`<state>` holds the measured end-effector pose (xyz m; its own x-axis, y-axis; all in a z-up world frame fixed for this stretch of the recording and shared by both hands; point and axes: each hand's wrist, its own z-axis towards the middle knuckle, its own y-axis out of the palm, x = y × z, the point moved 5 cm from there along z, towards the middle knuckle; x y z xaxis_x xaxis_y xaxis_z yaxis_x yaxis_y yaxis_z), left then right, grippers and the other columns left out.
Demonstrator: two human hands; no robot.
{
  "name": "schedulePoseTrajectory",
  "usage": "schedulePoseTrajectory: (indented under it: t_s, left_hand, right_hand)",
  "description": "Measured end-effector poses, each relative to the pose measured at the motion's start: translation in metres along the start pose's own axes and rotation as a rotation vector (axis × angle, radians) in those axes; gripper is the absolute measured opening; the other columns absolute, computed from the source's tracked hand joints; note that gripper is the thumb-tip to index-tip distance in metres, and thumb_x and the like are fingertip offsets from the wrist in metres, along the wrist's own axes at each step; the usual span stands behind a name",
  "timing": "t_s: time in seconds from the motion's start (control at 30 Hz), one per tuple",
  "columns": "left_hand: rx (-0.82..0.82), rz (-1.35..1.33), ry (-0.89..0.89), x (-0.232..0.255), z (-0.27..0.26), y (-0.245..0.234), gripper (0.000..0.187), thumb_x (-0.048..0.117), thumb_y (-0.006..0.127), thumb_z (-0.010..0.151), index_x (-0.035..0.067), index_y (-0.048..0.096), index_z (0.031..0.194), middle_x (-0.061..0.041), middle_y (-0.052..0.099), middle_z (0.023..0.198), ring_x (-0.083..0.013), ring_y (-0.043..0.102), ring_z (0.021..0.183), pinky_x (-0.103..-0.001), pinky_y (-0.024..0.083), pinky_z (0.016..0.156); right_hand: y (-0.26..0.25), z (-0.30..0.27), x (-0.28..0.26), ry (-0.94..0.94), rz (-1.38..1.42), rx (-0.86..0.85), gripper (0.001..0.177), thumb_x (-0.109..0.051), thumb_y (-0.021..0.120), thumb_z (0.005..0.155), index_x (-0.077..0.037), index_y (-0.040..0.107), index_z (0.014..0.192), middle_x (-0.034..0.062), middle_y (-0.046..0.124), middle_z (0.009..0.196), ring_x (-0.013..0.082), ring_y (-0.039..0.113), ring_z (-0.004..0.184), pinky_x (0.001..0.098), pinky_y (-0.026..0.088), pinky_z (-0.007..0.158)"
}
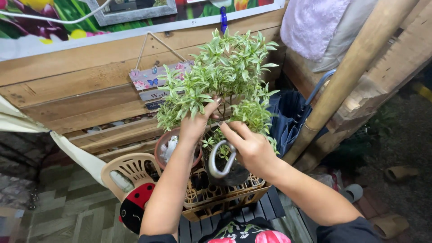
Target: The person trims a potted plant using shears. They hold the plant with one hand and cut branches with the other, removing cut pieces as they work.
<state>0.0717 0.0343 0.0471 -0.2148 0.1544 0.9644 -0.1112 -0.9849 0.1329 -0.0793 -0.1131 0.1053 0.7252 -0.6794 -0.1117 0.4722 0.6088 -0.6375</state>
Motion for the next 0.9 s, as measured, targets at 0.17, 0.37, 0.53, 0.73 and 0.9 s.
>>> schedulePoseTrajectory:
  t_s: [0.17,0.37,0.53,0.73,0.9]
  left_hand:
    - [-0.042,0.160,-0.045,0.013,-0.011,0.002,0.041,0.038,0.075,0.086,0.006,0.079,0.111,-0.004,0.079,0.098,-0.0122,0.070,0.073,-0.028,0.055,0.071]
    - [-0.050,0.245,-0.020,0.018,-0.013,0.005,0.040,0.038,0.073,0.087,0.006,0.079,0.110,-0.004,0.079,0.099,-0.0124,0.073,0.072,-0.027,0.057,0.069]
    - [-0.031,0.077,-0.035,0.009,-0.013,0.004,0.037,0.029,0.078,0.086,0.001,0.077,0.111,-0.007,0.077,0.101,-0.0141,0.070,0.073,-0.029,0.061,0.063]
    - [-0.100,0.051,0.073,-0.026,0.001,-0.005,0.028,0.024,0.074,0.092,0.005,0.079,0.112,-0.008,0.077,0.110,-0.0143,0.074,0.080,-0.028,0.064,0.062]
    - [-0.143,0.069,0.192,-0.009,-0.006,0.004,0.025,0.025,0.069,0.095,0.012,0.079,0.114,-0.006,0.076,0.116,-0.0129,0.076,0.087,-0.028,0.067,0.065]
  right_hand:
    - [0.001,0.010,0.009,-0.064,-0.140,0.040,0.056,0.004,0.073,0.073,0.003,0.062,0.128,0.0158,0.064,0.113,0.0286,0.066,0.075,0.0392,0.054,0.064]
    - [0.003,0.014,0.026,-0.100,-0.271,0.013,0.056,0.003,0.068,0.072,0.001,0.064,0.128,0.0122,0.062,0.105,0.0246,0.061,0.067,0.0363,0.051,0.063]
    - [0.003,0.015,0.028,-0.095,-0.276,-0.011,0.057,0.003,0.067,0.072,0.001,0.064,0.129,0.0112,0.061,0.100,0.0243,0.060,0.065,0.0369,0.051,0.061]
    - [0.003,0.015,0.029,-0.101,-0.274,0.001,0.053,0.002,0.067,0.075,0.002,0.064,0.127,0.0100,0.060,0.097,0.0241,0.059,0.066,0.0366,0.050,0.062]
    - [0.001,0.016,0.029,-0.127,-0.292,-0.014,0.051,0.002,0.066,0.076,0.002,0.065,0.127,0.0075,0.055,0.089,0.0226,0.057,0.065,0.0351,0.049,0.061]
